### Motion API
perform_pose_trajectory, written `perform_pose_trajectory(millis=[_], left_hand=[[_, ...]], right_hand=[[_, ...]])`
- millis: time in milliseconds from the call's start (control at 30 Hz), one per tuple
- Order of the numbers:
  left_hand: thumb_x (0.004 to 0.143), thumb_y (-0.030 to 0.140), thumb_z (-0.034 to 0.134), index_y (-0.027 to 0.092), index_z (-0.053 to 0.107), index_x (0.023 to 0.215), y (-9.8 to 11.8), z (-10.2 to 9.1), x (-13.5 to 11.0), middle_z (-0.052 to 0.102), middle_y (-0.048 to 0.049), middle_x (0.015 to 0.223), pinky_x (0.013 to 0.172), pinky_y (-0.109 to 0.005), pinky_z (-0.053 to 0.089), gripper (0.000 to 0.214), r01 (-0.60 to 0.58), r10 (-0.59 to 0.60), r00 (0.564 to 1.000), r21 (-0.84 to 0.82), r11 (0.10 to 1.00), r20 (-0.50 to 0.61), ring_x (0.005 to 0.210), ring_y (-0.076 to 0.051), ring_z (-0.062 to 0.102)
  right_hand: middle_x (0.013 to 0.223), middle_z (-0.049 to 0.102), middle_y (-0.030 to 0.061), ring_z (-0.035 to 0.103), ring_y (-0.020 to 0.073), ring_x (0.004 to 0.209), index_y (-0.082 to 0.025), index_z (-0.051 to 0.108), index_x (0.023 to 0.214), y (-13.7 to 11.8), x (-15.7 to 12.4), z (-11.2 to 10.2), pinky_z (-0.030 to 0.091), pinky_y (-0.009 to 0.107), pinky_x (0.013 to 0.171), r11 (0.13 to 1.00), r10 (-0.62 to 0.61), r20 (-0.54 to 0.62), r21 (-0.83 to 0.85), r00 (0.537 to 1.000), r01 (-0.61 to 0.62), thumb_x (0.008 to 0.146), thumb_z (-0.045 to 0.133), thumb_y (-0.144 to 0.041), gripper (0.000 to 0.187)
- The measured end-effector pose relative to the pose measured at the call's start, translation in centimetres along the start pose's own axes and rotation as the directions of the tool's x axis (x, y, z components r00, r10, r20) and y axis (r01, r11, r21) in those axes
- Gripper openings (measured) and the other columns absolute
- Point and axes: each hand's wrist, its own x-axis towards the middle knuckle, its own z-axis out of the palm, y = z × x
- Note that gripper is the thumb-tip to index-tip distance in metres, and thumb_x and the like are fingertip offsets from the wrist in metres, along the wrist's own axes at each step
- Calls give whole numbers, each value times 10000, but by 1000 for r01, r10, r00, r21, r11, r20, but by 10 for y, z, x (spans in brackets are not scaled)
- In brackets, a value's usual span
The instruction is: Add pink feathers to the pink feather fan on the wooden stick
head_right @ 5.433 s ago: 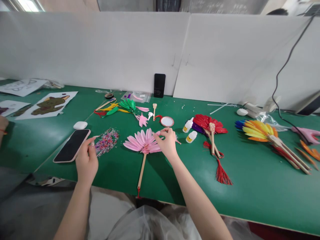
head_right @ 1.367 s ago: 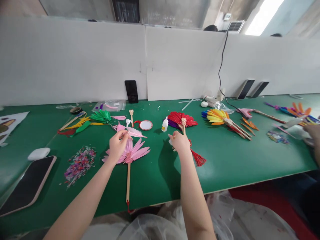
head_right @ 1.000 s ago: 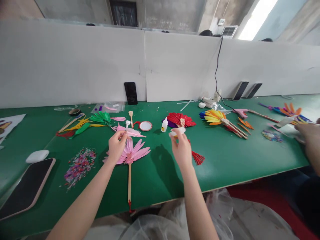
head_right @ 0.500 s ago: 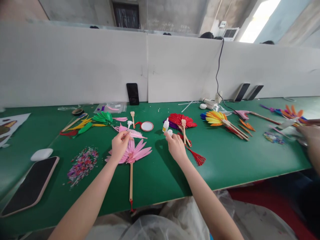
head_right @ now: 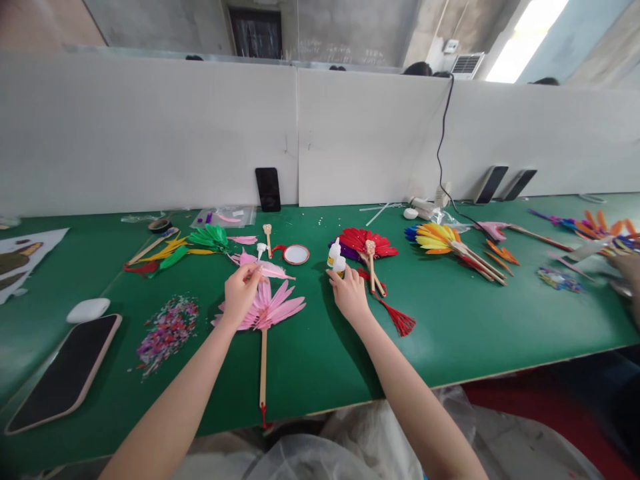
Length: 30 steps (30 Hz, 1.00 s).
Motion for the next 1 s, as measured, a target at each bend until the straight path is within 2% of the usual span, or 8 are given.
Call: perform_pose_trajectory(millis=[167,300,433,600,700,800,900,1000], left_hand=[[834,334,491,185,608,829,2,-1,1,679,-7,646,672,-262,453,190,8,-8,1000,3,1000,-9,652,-171,639],[834,334,494,186,603,838,5,-2,0,672,-2,629,674,-259,452,184,19,-19,1000,-2,1000,-12,646,-170,638],[834,337,491,183,598,828,5,-2,0,670,-4,631,673,-259,452,187,30,-30,999,-11,1000,-12,643,-169,639],[837,356,490,189,596,804,3,-3,0,660,-5,622,694,-274,452,201,23,-23,1000,-15,1000,-14,656,-176,632],[840,353,489,185,591,828,5,-3,0,660,-16,659,685,-274,450,197,12,-13,1000,-52,999,-20,671,-177,628],[841,341,493,186,593,835,11,-4,0,658,-23,718,684,-265,444,184,-10,7,999,-88,996,-32,700,-168,617],[828,350,522,186,601,811,17,-4,-1,650,-19,753,672,-251,436,183,-5,7,1000,-156,988,12,711,-155,599],[811,358,553,180,613,803,21,-4,-2,642,-23,794,665,-242,430,188,13,1,998,-221,975,64,736,-149,585]], right_hand=[[1316,462,140,464,311,1146,-280,638,1153,7,-8,-1,421,402,840,993,-54,-35,104,998,58,888,462,-209,325],[1210,585,99,544,248,1097,-237,680,1036,23,-18,-4,422,378,904,967,-89,-116,229,989,114,875,458,-226,274],[961,689,93,616,229,939,-170,660,917,41,-26,-6,414,389,913,976,11,-152,217,988,22,838,434,-183,240],[903,683,165,622,283,860,-122,645,843,57,-29,-14,415,461,858,972,183,-167,179,969,-152,802,410,-190,248],[854,686,179,632,297,779,-116,647,811,51,-31,-31,420,490,817,957,252,-164,188,954,-221,794,411,-214,256],[717,683,77,638,229,660,-176,649,810,26,-31,-59,480,370,695,929,236,-90,313,967,-198,795,467,-283,212],[770,689,58,650,196,699,-192,622,956,-13,-22,-85,506,308,668,642,65,117,756,991,-131,846,469,-382,267],[897,678,77,645,204,801,-176,583,1071,-51,0,-94,508,279,611,480,-47,195,864,980,-149,863,451,-457,374]])
